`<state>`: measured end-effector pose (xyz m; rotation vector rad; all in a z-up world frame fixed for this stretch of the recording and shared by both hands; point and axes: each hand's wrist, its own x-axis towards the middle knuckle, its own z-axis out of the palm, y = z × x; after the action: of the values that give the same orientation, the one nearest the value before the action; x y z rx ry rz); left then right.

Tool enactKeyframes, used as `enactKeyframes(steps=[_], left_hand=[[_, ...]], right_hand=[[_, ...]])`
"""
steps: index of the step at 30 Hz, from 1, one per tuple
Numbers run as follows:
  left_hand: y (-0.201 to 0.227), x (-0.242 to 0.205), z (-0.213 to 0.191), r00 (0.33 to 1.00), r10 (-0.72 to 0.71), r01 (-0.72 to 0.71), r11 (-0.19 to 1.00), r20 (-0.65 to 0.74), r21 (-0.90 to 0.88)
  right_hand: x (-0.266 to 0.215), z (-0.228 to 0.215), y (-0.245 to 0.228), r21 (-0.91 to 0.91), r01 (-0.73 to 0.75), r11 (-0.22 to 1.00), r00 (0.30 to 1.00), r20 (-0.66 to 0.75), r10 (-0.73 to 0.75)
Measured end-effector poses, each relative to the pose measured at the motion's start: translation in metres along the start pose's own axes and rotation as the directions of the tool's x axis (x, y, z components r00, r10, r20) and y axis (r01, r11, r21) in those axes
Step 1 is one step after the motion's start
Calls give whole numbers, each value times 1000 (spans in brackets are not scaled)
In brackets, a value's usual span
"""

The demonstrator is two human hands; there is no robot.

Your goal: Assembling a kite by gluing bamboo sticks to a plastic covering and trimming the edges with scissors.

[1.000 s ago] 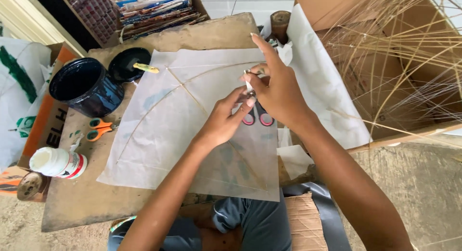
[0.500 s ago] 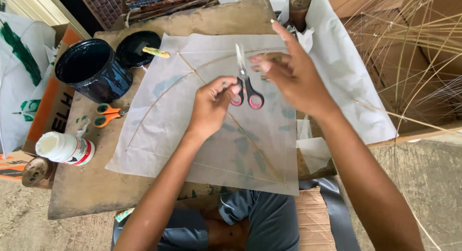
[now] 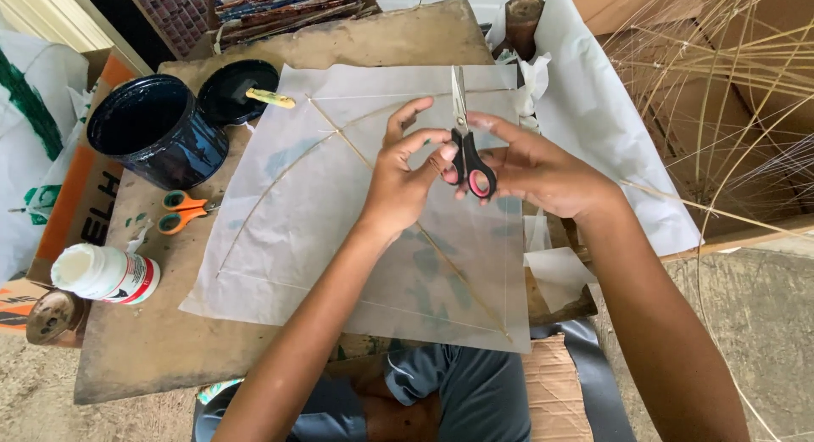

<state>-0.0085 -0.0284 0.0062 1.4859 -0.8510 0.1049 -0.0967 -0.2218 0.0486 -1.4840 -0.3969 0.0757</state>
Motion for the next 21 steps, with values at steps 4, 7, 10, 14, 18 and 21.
enactKeyframes(steps=[4,7,10,14,18,21], left_hand=[[5,-2,0,998,-55,55,999,44,-2],[5,-4,-15,996,-79,76,996,49,50],[-3,-7,-31,998,-58,59,984,-11,170],[-1,-15,-44,996,-94,88,897,-7,433],[10,-27,-51,998,-44,-12,663,55,748],[2,-41,-57,991,-84,-24,642,102,766]], right_hand=[[2,-15,18,-11,-2,1000,1000,17,3],[-2,-18,18,-47,-21,999,1000,-11,21],[-8,-25,28,-16,-9,1000,998,-68,8],[-13,-6,13,68,33,997,982,-188,-19],[-14,0,20,41,55,998,983,-175,-47],[-15,10,22,43,71,997,990,-125,-65]])
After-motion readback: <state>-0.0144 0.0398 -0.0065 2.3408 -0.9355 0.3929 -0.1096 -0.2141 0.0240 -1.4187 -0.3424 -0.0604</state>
